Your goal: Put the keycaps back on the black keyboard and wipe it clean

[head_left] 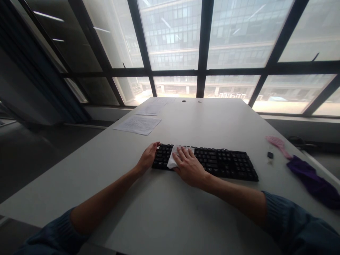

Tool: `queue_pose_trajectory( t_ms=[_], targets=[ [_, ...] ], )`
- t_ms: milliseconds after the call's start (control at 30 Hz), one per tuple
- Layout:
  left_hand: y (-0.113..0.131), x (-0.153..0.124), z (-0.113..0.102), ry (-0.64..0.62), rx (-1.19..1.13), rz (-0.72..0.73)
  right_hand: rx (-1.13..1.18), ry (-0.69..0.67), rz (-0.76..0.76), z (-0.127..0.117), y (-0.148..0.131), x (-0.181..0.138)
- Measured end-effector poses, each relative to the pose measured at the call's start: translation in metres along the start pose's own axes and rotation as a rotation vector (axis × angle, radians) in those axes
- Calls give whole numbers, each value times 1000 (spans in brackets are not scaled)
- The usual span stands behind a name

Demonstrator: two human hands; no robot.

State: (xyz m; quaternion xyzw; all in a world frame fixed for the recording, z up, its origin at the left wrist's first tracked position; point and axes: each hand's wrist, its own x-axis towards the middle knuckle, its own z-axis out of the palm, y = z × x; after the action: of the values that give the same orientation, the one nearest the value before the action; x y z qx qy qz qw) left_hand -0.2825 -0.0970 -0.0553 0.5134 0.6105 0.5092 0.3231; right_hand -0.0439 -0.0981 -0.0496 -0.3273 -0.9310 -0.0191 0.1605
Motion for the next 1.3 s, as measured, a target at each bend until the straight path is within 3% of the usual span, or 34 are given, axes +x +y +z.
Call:
queue_pose_trajectory(
  t_ms=[133, 367, 500, 567, 667, 800, 1100, 1300],
  targets=[
    [1, 0, 0, 2, 12, -1, 8, 12, -1, 1, 1, 1],
    [-4, 3, -4, -7, 75, 15, 19, -6, 227, 2, 1, 4],
    [-6, 4, -4, -22, 199, 68, 30, -4, 195, 0, 0, 4],
    [-3, 1, -3, -10, 313, 156, 44, -6, 131, 1, 1, 3],
    [6, -8, -1, -16, 524, 427, 58, 0, 39, 4, 3, 3],
    [17, -20, 3, -181, 687, 716, 61, 25, -13, 8, 4, 3],
    [23, -25, 6, -362, 668, 906, 70, 10, 13, 3, 0, 2],
    [27, -28, 4, -483, 590, 919, 60, -35, -15, 0, 3, 1]
  ],
)
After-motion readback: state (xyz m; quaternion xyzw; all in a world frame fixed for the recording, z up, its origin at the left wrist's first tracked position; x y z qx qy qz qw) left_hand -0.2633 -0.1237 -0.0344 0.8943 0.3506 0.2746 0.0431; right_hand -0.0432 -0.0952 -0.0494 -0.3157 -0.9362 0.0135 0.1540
